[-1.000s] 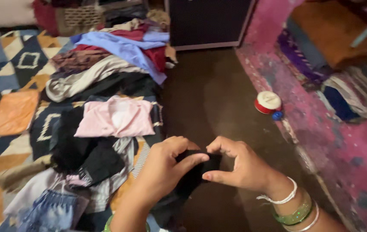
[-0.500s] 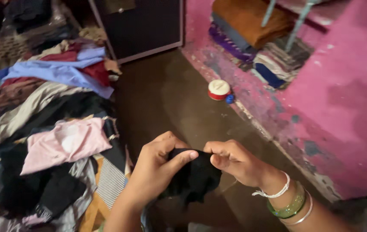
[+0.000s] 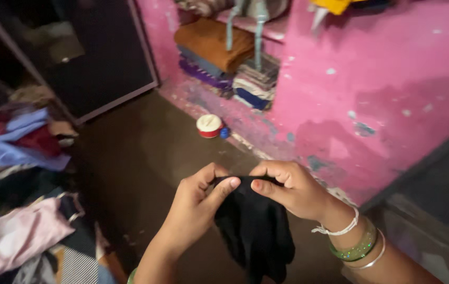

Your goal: The person picks up various garments from a pile on a bed, including a plaid shirt, black pants, a striped shirt, and shorts. They fold each item and hang it on a wall-mounted hook rack in a bedroom.

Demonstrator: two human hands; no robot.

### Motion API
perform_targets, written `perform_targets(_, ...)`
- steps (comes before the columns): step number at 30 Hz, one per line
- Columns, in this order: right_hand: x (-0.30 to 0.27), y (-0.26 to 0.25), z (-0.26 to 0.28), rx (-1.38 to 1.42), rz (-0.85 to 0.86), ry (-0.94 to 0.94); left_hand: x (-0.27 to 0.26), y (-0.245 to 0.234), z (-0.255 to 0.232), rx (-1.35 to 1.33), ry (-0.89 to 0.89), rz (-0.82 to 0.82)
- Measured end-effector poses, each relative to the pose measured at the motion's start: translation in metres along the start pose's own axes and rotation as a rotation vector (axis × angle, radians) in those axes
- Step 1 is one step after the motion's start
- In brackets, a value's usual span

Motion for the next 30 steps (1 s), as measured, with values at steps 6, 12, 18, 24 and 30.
perform_targets(6, -0.063, -0.045, 0.015, 0.024, -0.160, -0.058, 0.051, 0.062, -0.016, -0.028, 0.202, 0.130)
perform_targets(12, -0.120, -0.083, 0.030, -0.025, -0.351, -0.064, 0.095, 0.109, -0.030, 0.113, 0.275, 0.146)
perform_targets(18, -0.161, -0.111, 0.054, -0.142, -0.421, -0.150, 0.135, 0.147, -0.047, 0.031, 0.371, 0.285)
perform_targets(24, -0.184, -0.124, 0.065, -0.256, -0.477, 0.026, 0.172, 0.164, -0.050, 0.038, 0.418, 0.321)
perform_targets(30, -0.176, -0.157, 0.099, -0.667, -0.512, 0.006, 0.225, 0.169, -0.052, -0.064, 0.414, 0.345)
Point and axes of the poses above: each hand's wrist, its own x-axis towards the middle knuckle, its own y-axis out of the palm, z = x × y, the point moved 5 cm from there along x, towards the middle knuckle, and after that the axes turned 15 degrees about z, right-handed, at the moved point
